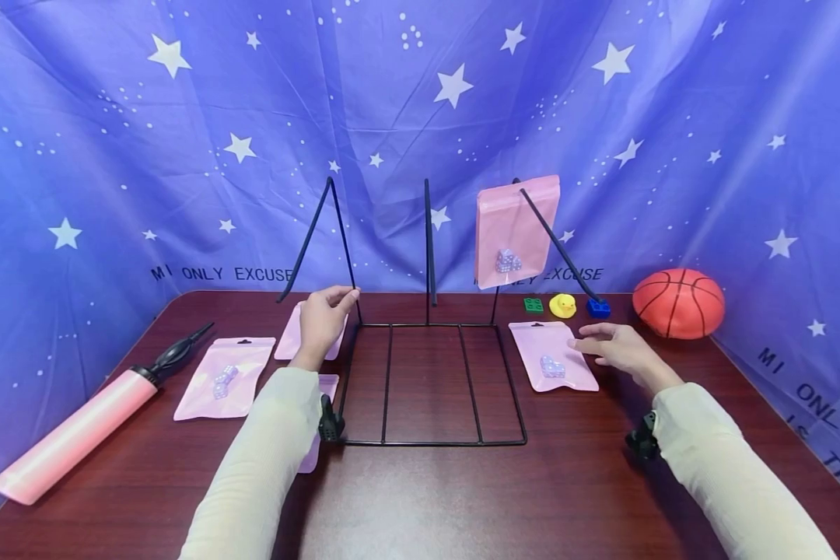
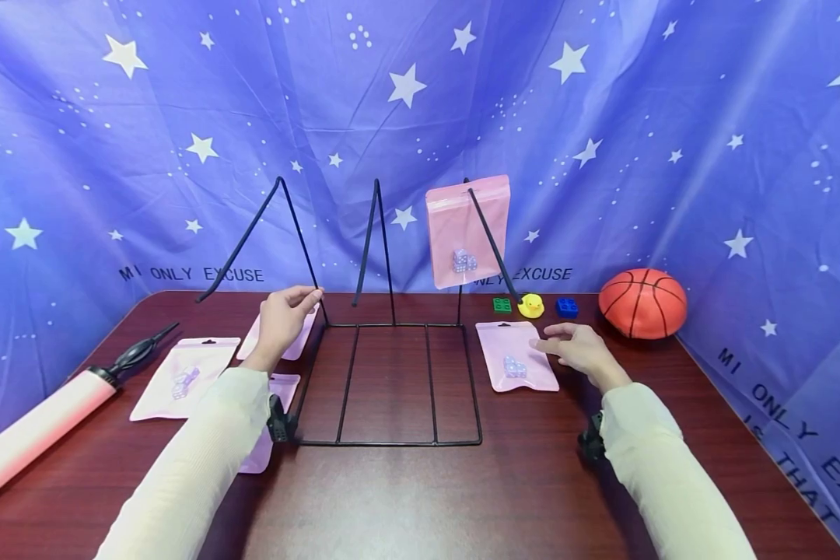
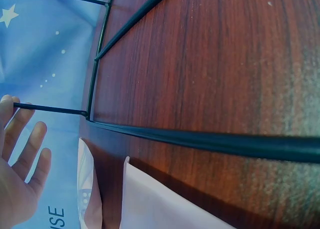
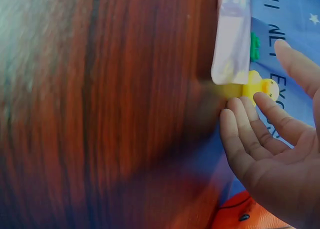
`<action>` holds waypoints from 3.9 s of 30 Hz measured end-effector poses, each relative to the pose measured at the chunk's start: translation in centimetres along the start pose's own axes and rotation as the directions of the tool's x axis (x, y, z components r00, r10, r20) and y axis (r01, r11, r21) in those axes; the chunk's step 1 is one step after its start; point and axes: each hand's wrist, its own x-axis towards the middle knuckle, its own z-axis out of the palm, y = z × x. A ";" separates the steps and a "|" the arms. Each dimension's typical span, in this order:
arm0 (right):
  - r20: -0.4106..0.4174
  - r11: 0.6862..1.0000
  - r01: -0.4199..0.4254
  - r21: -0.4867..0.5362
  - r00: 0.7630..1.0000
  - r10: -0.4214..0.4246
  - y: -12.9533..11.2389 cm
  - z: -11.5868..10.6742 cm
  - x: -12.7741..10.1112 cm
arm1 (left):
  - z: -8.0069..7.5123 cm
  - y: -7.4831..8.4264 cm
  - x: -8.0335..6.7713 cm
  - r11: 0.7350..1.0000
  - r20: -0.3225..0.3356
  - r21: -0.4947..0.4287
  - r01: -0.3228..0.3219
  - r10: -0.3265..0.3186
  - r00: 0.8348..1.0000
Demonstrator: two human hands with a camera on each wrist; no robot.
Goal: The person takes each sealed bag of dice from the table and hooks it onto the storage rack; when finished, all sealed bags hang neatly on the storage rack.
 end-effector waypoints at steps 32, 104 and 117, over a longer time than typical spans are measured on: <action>-0.033 0.981 -0.139 -0.139 0.990 0.135 -0.6 1.5 1.6 | -0.1 0.0 -0.1 1.000 0.007 -0.019 -0.009 0.009 1.000; 0.095 0.948 0.058 0.313 0.991 -0.092 -1.3 -1.0 -2.2 | 0.2 -0.2 -0.1 1.000 -0.008 -0.010 -0.002 0.002 1.000; 0.039 0.923 0.220 0.315 0.969 -0.244 -2.1 -1.9 -4.1 | 0.0 -0.1 -0.2 1.000 -0.004 -0.013 -0.005 0.005 1.000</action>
